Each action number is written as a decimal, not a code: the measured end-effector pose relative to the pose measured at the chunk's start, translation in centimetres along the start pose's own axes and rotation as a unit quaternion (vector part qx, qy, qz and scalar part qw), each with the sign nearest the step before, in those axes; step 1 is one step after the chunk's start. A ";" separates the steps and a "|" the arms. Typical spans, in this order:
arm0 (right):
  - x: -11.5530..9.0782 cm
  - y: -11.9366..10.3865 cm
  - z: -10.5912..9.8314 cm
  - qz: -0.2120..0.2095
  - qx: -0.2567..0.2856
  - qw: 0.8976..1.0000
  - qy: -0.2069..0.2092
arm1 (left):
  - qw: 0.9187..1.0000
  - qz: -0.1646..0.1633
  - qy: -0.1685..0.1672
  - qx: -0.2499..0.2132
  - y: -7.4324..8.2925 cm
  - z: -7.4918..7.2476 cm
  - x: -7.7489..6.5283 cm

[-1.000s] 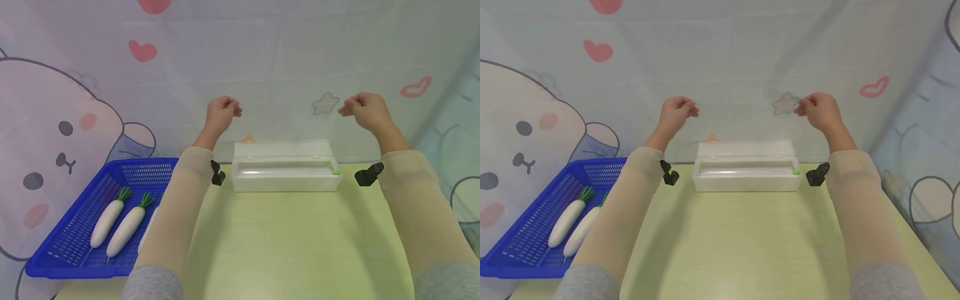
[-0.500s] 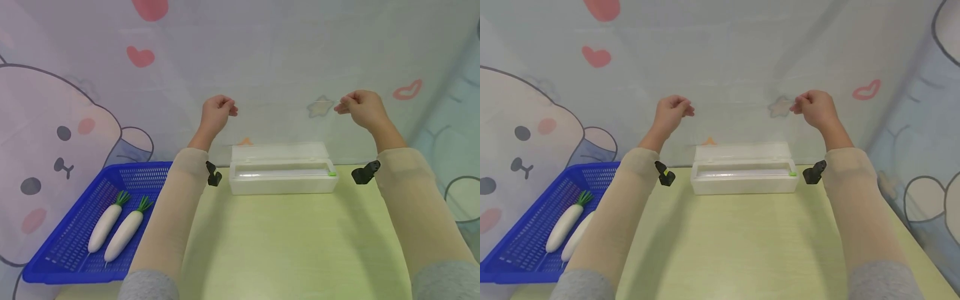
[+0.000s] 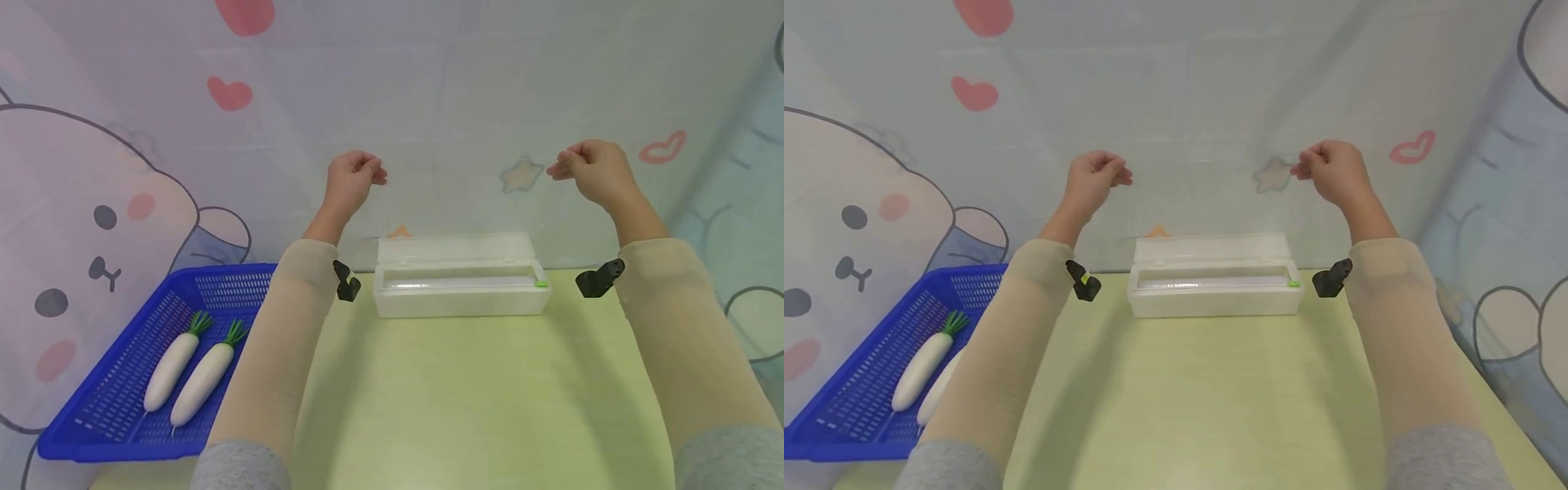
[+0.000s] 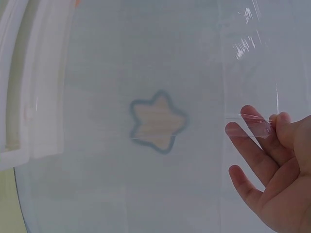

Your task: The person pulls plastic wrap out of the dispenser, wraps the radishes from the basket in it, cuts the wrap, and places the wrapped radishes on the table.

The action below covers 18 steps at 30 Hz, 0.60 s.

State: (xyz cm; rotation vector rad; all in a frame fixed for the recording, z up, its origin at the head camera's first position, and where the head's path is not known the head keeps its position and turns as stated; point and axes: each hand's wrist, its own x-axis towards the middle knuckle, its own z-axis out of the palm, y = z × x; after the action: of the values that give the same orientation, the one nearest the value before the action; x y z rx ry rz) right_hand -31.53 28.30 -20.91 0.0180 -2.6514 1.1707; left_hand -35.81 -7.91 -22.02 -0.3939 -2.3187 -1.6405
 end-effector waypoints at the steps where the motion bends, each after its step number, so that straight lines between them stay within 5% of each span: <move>1: 0.0 0.0 -0.1 0.000 0.003 1.000 -0.001 | 1.000 0.001 0.001 -0.001 0.1 -0.1 -0.1; 13: -1.9 -0.3 -0.9 -0.024 -0.003 1.000 -0.003 | 0.999 0.024 -0.034 -0.015 0.5 -1.3 -1.3; 18: -3.0 -0.3 -1.2 -0.047 -0.025 0.999 0.004 | 0.998 0.043 -0.037 0.034 0.7 -1.8 -2.1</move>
State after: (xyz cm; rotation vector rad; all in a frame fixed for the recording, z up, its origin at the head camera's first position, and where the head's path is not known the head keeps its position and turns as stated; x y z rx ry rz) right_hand -28.29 28.73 -20.58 0.1272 -2.6415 1.0734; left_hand -33.45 -9.49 -21.66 -0.5406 -2.3691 -1.5276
